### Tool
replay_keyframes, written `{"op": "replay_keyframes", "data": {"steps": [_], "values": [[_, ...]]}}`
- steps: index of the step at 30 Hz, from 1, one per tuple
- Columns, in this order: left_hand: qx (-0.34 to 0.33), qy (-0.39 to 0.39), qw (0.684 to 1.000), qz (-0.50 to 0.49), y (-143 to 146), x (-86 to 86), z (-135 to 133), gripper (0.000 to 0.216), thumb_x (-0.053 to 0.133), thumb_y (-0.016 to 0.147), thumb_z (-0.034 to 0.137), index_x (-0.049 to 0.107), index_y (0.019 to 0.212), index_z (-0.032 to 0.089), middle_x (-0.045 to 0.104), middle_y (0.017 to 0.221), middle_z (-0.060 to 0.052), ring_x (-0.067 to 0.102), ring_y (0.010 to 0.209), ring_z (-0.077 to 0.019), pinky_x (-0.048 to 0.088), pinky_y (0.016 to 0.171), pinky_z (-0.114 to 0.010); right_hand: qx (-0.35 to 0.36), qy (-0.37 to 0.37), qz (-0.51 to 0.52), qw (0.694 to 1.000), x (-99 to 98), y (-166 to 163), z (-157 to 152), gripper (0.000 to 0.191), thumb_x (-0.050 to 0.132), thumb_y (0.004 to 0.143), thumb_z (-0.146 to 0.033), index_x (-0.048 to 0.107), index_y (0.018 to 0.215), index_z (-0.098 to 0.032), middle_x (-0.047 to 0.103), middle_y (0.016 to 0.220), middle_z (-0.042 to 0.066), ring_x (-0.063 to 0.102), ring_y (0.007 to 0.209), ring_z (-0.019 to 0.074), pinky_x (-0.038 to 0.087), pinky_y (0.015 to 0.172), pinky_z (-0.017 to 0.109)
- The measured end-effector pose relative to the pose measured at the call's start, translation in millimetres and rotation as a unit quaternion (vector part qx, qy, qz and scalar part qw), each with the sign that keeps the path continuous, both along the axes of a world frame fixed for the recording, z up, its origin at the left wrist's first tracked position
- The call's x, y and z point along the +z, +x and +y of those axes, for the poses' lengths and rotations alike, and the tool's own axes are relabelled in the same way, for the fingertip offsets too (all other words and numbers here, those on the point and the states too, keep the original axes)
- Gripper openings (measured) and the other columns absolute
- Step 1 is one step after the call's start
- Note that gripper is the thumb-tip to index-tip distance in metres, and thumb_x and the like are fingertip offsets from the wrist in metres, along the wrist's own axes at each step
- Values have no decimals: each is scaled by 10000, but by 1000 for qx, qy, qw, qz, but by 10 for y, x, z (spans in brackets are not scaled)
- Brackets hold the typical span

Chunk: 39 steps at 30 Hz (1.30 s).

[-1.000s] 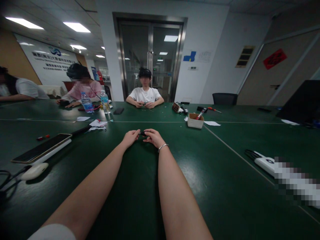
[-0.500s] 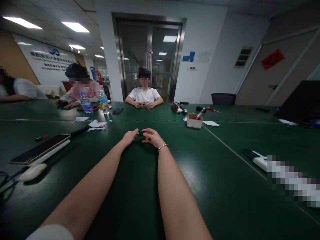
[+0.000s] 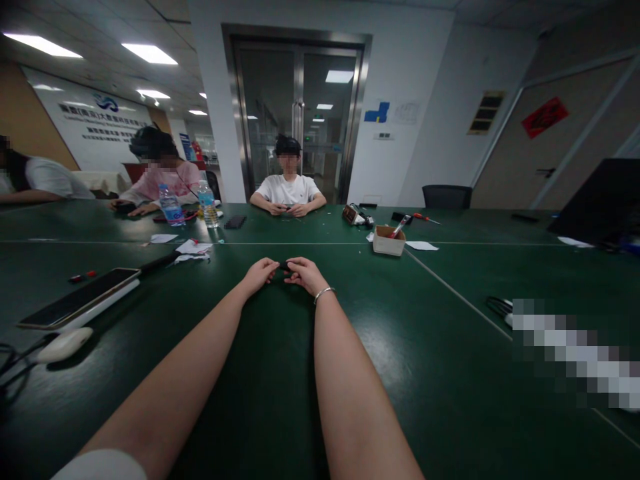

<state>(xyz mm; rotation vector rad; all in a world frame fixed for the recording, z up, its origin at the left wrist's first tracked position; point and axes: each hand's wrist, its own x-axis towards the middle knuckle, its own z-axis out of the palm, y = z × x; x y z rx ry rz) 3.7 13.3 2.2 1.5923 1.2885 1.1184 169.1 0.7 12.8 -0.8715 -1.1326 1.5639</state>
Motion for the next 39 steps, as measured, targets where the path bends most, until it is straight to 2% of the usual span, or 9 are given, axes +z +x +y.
{"op": "replay_keyframes", "data": {"steps": [2,6,10,13,17,27,34,39], "values": [[-7,-4,999,-36,5,4,3,182,581,725,315,516,821,174,500,625,28,482,534,-81,384,464,-177,0,1,1,1000,-5,0,2,99,607,796,-117,587,889,-144,630,632,2,501,433,37,590,599,285],[-8,-2,997,-70,9,1,0,184,511,781,339,511,860,173,510,639,18,474,513,-72,390,454,-174,5,7,-3,1000,-6,4,-1,107,622,786,-120,591,887,-143,629,632,0,518,447,43,592,603,288],[-8,4,997,-73,11,-1,-1,182,541,752,304,519,882,179,536,713,4,501,557,-78,407,472,-181,6,6,-6,1000,7,6,-11,110,604,792,-101,591,895,-140,637,646,7,509,439,37,589,604,280],[-11,-13,997,-73,14,14,-12,195,478,791,338,509,892,174,527,674,3,469,508,-75,389,450,-184,5,3,-6,1000,18,3,-19,106,601,792,-99,593,889,-141,633,645,4,496,428,33,589,600,282],[-7,7,999,-44,15,37,-39,194,542,741,323,537,863,172,539,726,-9,486,572,-82,395,476,-179,3,3,-4,1000,20,-1,-24,106,607,786,-101,597,881,-146,627,640,-6,489,420,30,590,600,283],[-28,6,998,-59,-3,24,-22,246,485,768,385,564,859,170,518,613,21,453,478,-74,363,455,-195,7,-4,-5,1000,13,2,-6,97,574,810,-92,592,890,-144,643,653,11,497,417,32,587,603,280],[-33,0,997,-73,4,26,-17,191,525,743,302,566,869,164,545,663,7,490,516,-76,385,471,-191,9,-2,-1,1000,8,2,-5,93,570,808,-84,595,878,-141,647,668,19,498,422,33,587,602,289],[-21,9,997,-73,-2,-10,10,241,482,790,327,547,952,160,529,635,10,477,490,-74,382,458,-187,11,-1,-6,1000,14,2,-8,100,571,808,-92,596,889,-145,632,636,4,497,426,36,587,609,286]]}}
